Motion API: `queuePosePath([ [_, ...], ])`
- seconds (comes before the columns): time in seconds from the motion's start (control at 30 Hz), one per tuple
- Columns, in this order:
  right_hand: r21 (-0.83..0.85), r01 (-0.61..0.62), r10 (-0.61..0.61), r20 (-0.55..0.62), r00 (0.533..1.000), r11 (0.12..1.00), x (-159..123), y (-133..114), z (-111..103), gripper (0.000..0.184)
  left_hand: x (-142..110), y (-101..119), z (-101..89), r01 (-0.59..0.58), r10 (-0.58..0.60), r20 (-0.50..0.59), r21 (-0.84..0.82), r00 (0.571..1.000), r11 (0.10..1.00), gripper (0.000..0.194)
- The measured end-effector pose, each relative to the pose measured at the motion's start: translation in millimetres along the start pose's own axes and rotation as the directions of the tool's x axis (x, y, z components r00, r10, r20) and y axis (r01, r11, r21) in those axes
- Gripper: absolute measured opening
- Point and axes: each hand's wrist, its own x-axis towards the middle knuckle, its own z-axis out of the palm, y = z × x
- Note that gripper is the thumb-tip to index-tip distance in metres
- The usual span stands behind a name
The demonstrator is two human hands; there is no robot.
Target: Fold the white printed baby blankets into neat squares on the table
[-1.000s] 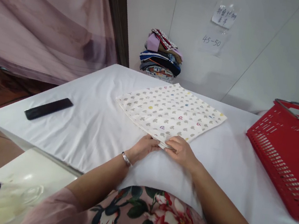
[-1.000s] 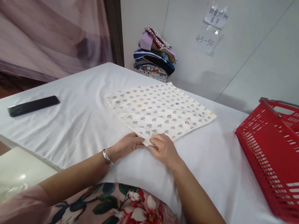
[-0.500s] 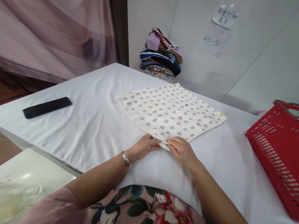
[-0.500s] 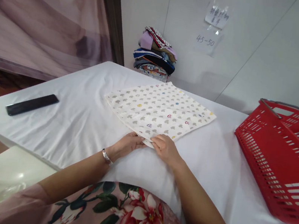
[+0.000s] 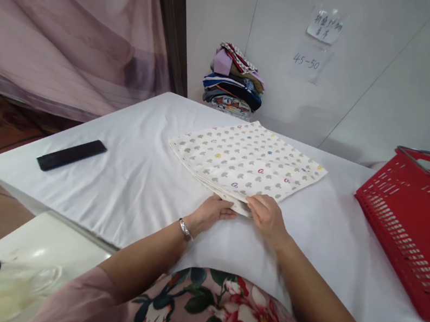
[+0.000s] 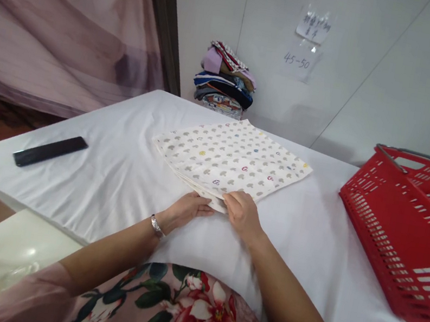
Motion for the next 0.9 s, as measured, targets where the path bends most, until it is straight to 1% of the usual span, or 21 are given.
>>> queuePosePath([
  [0.13,0.017,0.063,-0.064,0.129,0.990,0.998,0.7,-0.3,0.4,0.026,-1.2,1.6,0.4,0.004,-0.004,-0.014,-0.018,1.000,1.000,0.019],
  [0.23,0.060,0.074,-0.084,0.188,0.979,0.995,1.4,-0.7,-2.2,0.022,-1.7,2.5,0.2,0.013,-0.013,-0.008,-0.014,1.000,1.000,0.017],
  [0.37,0.086,0.081,-0.098,0.221,0.970,0.993,1.0,-1.4,-7.0,0.016,-2.3,2.7,0.6,-0.004,0.004,0.007,-0.019,1.000,1.000,0.017],
  [0.53,0.079,0.081,-0.096,0.214,0.972,0.994,-0.1,0.8,-5.3,0.018,-3.2,2.5,-0.1,-0.012,0.012,0.020,-0.017,1.000,1.000,0.019],
  [0.63,0.140,0.034,-0.060,0.185,0.981,0.990,-0.3,1.6,-3.3,0.021,-3.4,2.8,-1.8,-0.014,0.015,0.041,-0.031,0.999,0.999,0.019],
  [0.77,0.253,-0.096,0.045,0.198,0.979,0.963,-0.2,1.4,-2.6,0.021,-3.3,2.1,-3.2,-0.025,0.028,0.081,-0.033,0.996,0.999,0.024],
  [0.9,0.296,-0.169,0.117,0.185,0.976,0.940,0.8,0.0,-2.6,0.019,-3.8,0.0,-1.1,-0.022,0.021,0.067,0.020,0.998,1.000,0.025],
])
